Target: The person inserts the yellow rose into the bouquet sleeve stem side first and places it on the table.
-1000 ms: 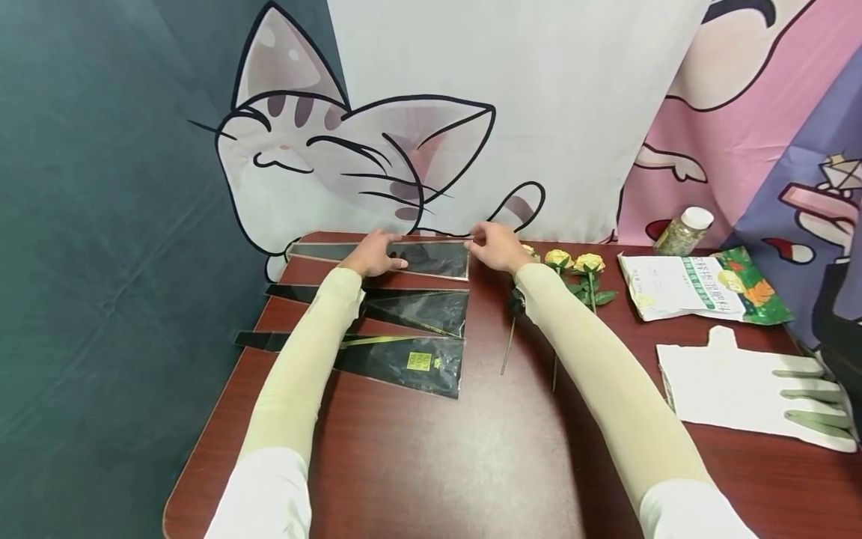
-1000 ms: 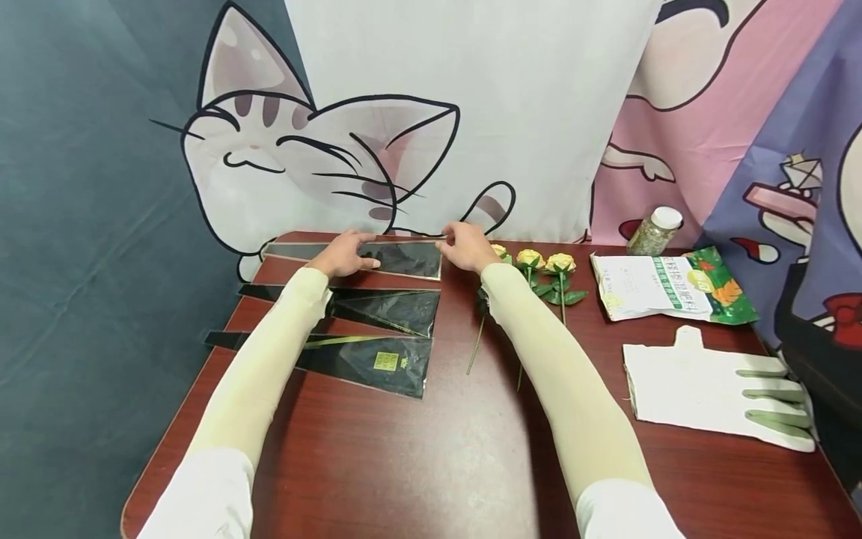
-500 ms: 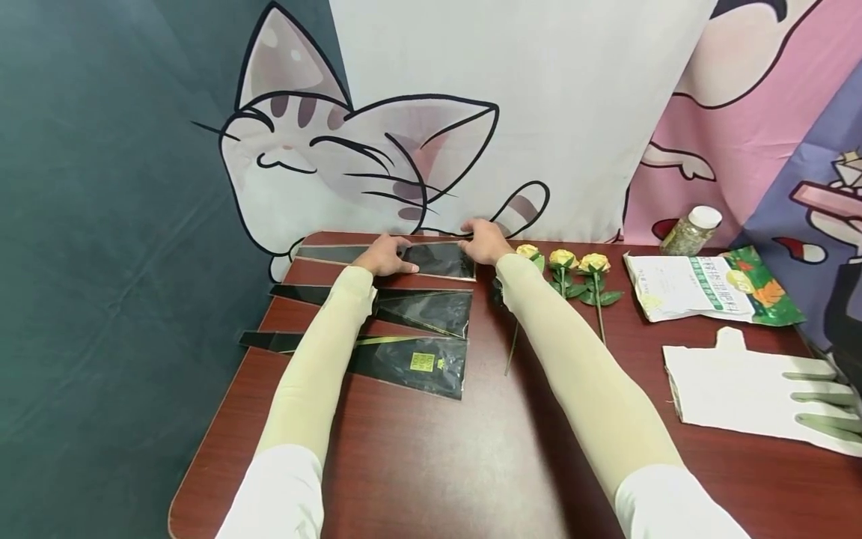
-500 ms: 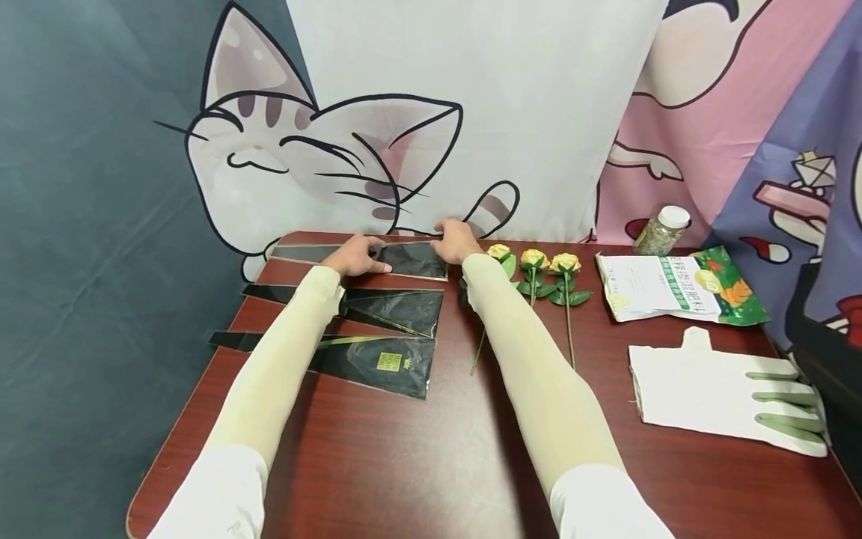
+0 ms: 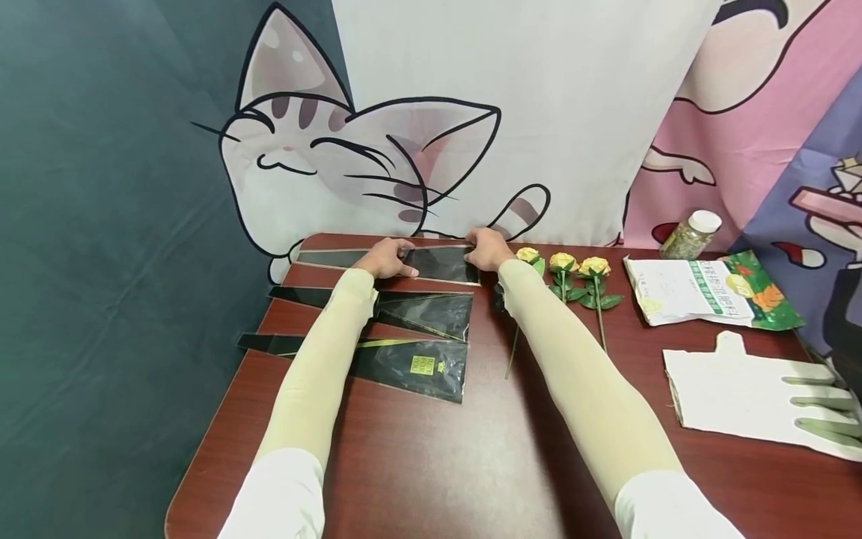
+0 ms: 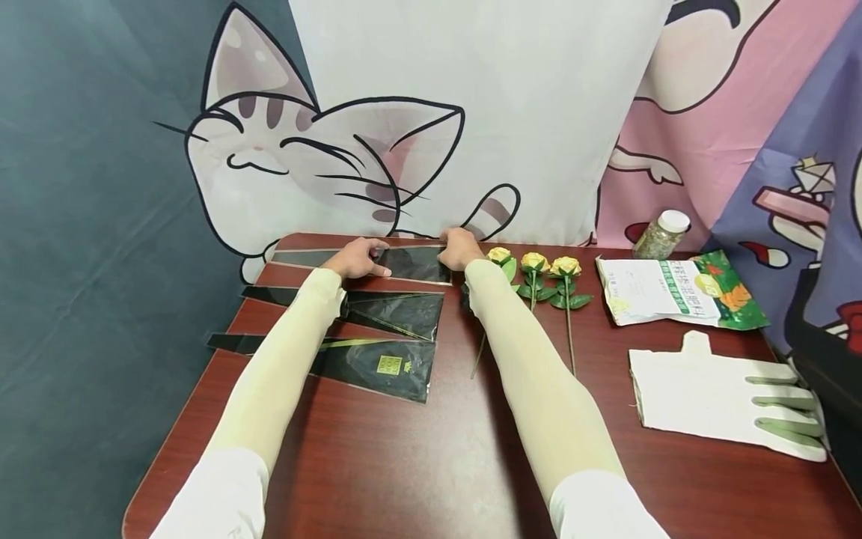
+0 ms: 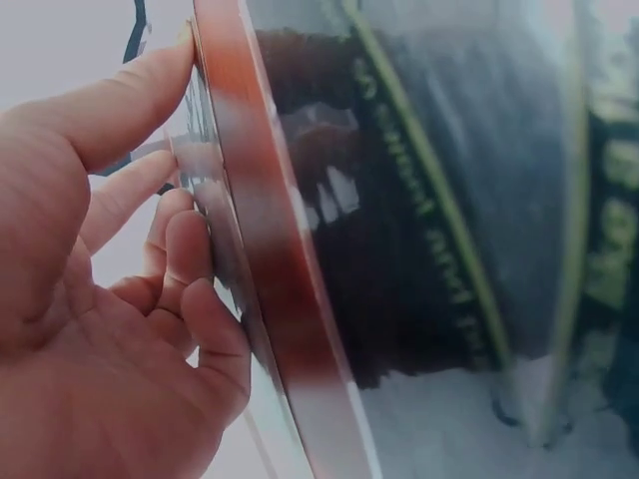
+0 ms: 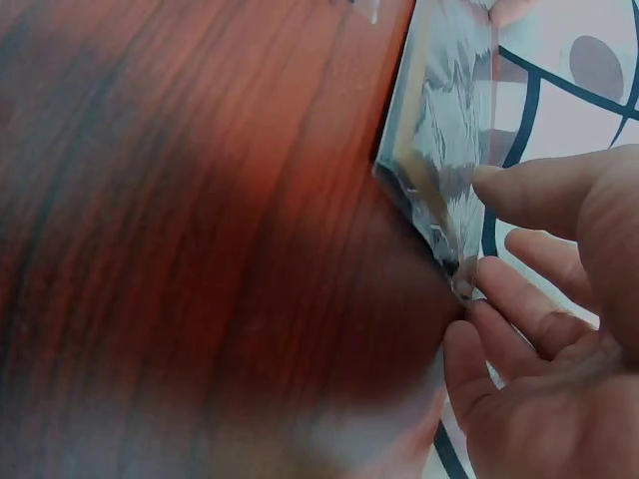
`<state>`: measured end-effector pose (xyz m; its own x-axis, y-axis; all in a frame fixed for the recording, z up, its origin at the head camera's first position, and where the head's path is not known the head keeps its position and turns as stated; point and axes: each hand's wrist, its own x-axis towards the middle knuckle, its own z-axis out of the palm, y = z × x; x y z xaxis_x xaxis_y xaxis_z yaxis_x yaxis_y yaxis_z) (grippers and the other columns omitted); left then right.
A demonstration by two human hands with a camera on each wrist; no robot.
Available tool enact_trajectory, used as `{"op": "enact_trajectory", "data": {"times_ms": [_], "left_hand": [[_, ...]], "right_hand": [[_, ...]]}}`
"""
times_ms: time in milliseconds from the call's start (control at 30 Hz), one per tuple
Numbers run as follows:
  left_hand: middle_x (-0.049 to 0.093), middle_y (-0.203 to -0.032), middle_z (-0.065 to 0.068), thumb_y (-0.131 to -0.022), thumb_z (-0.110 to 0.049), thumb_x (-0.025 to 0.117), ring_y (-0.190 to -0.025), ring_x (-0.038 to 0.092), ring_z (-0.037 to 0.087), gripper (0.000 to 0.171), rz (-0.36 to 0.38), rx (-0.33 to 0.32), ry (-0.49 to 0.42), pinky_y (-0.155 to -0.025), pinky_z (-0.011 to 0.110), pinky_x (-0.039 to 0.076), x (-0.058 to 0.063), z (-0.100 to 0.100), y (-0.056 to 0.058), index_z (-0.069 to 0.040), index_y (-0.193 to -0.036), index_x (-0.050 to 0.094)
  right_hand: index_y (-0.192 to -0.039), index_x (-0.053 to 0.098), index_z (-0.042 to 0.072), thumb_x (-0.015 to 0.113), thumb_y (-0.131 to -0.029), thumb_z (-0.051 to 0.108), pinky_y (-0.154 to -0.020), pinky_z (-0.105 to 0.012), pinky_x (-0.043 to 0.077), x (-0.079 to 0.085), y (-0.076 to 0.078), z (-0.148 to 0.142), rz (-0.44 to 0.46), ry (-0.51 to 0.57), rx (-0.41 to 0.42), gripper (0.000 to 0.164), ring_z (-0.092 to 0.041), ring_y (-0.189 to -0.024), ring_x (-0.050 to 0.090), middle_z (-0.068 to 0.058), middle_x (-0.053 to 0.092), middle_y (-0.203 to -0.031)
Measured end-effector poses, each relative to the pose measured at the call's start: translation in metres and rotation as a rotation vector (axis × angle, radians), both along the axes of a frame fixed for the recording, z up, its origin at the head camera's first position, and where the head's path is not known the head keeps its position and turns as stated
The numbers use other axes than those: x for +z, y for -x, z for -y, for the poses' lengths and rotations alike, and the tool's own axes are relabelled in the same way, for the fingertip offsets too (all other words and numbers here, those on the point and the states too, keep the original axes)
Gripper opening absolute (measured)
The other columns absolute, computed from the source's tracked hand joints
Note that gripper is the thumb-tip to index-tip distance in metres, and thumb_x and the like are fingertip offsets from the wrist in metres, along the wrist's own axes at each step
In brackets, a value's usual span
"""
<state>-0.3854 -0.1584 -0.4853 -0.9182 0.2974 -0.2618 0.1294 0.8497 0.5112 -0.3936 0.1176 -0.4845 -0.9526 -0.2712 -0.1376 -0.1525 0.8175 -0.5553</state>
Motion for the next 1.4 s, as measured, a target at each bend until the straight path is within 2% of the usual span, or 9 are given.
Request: {"op": "enact_trajectory", "data": {"times_ms": [267, 367, 467, 567, 767, 900, 1000, 1167, 1400], "left_hand": [[0.056, -0.146, 0.016, -0.093, -0.035, 0.084, -0.134, 0.054, 0.033, 0.072, -0.005, 0.017, -0.017, -0.115, 0.053, 0.047, -0.002, 0.001, -0.002, -0.019, -0.156, 0.053], [0.056, -0.146, 0.015, -0.093, -0.035, 0.085, -0.135, 0.054, 0.032, 0.072, 0.008, 0.022, -0.025, -0.116, 0.053, 0.047, -0.003, 0.001, -0.001, -0.021, -0.156, 0.053], [0.056, -0.145, 0.014, -0.093, -0.035, 0.085, -0.134, 0.054, 0.031, 0.071, 0.013, 0.024, -0.028, -0.115, 0.052, 0.047, -0.005, 0.000, 0.000, -0.022, -0.156, 0.054], [0.056, -0.144, 0.014, -0.093, -0.034, 0.084, -0.132, 0.054, 0.031, 0.070, 0.010, 0.022, -0.029, -0.115, 0.052, 0.047, -0.005, -0.001, 0.000, -0.022, -0.156, 0.054], [0.056, -0.146, 0.016, -0.094, -0.034, 0.084, -0.135, 0.054, 0.032, 0.070, 0.007, 0.010, -0.038, -0.115, 0.053, 0.047, -0.006, 0.000, 0.001, -0.021, -0.156, 0.053], [0.056, -0.146, 0.016, -0.093, -0.035, 0.084, -0.135, 0.055, 0.033, 0.072, 0.007, 0.013, -0.032, -0.115, 0.053, 0.048, -0.007, 0.002, 0.003, -0.021, -0.156, 0.053], [0.057, -0.143, 0.017, -0.093, -0.035, 0.085, -0.129, 0.056, 0.035, 0.072, 0.005, 0.010, -0.024, -0.113, 0.053, 0.048, -0.007, 0.002, 0.004, -0.021, -0.156, 0.053], [0.056, -0.143, 0.018, -0.093, -0.035, 0.084, -0.129, 0.055, 0.035, 0.073, 0.008, 0.007, -0.031, -0.113, 0.054, 0.048, -0.006, 0.002, 0.002, -0.020, -0.157, 0.052], [0.055, -0.144, 0.018, -0.094, -0.034, 0.084, -0.130, 0.054, 0.036, 0.073, 0.018, 0.006, -0.035, -0.114, 0.053, 0.047, -0.004, 0.002, 0.000, -0.019, -0.158, 0.051]], "right_hand": [[-0.145, 0.061, 0.003, 0.074, -0.098, 0.015, -0.115, -0.053, 0.047, -0.003, -0.002, -0.002, -0.021, 0.023, 0.004, 0.050, -0.040, -0.136, 0.054, -0.021, 0.063, -0.142], [-0.141, 0.064, 0.003, 0.073, -0.099, 0.016, -0.113, -0.052, 0.049, -0.005, -0.002, -0.003, -0.029, 0.020, -0.012, 0.045, -0.039, -0.133, 0.057, -0.020, 0.064, -0.142], [-0.123, 0.069, 0.001, 0.067, -0.102, 0.016, -0.102, -0.045, 0.052, -0.007, -0.002, -0.006, -0.040, 0.022, -0.025, 0.026, -0.035, -0.114, 0.060, -0.019, 0.067, -0.128], [-0.104, 0.062, 0.002, 0.060, -0.105, 0.016, -0.088, -0.042, 0.045, -0.007, -0.004, -0.009, -0.051, 0.057, -0.043, 0.014, -0.032, -0.095, 0.053, -0.018, 0.062, -0.109], [-0.103, 0.057, 0.009, 0.057, -0.108, 0.020, -0.086, -0.041, 0.046, -0.002, -0.009, -0.011, -0.048, 0.170, -0.091, 0.013, -0.028, -0.092, 0.054, -0.010, 0.060, -0.104], [-0.098, 0.051, 0.009, 0.062, -0.107, 0.024, -0.075, -0.037, 0.054, 0.003, -0.015, -0.010, -0.001, 0.277, -0.106, 0.021, -0.024, -0.078, 0.058, -0.005, 0.051, -0.086], [-0.101, 0.053, 0.008, 0.065, -0.106, 0.024, -0.067, -0.035, 0.060, 0.007, -0.021, -0.009, 0.062, 0.379, -0.101, 0.021, -0.020, -0.069, 0.061, -0.002, 0.050, -0.079], [-0.116, 0.056, 0.003, 0.065, -0.107, 0.022, -0.066, -0.031, 0.061, 0.009, -0.029, -0.009, 0.173, 0.540, -0.130, 0.022, -0.015, -0.068, 0.059, -0.001, 0.053, -0.079], [-0.118, 0.060, 0.000, 0.066, -0.104, 0.016, -0.058, -0.026, 0.061, 0.006, -0.037, -0.009, 0.252, 0.735, -0.238, 0.022, -0.013, -0.064, 0.063, -0.003, 0.061, -0.088]]}}
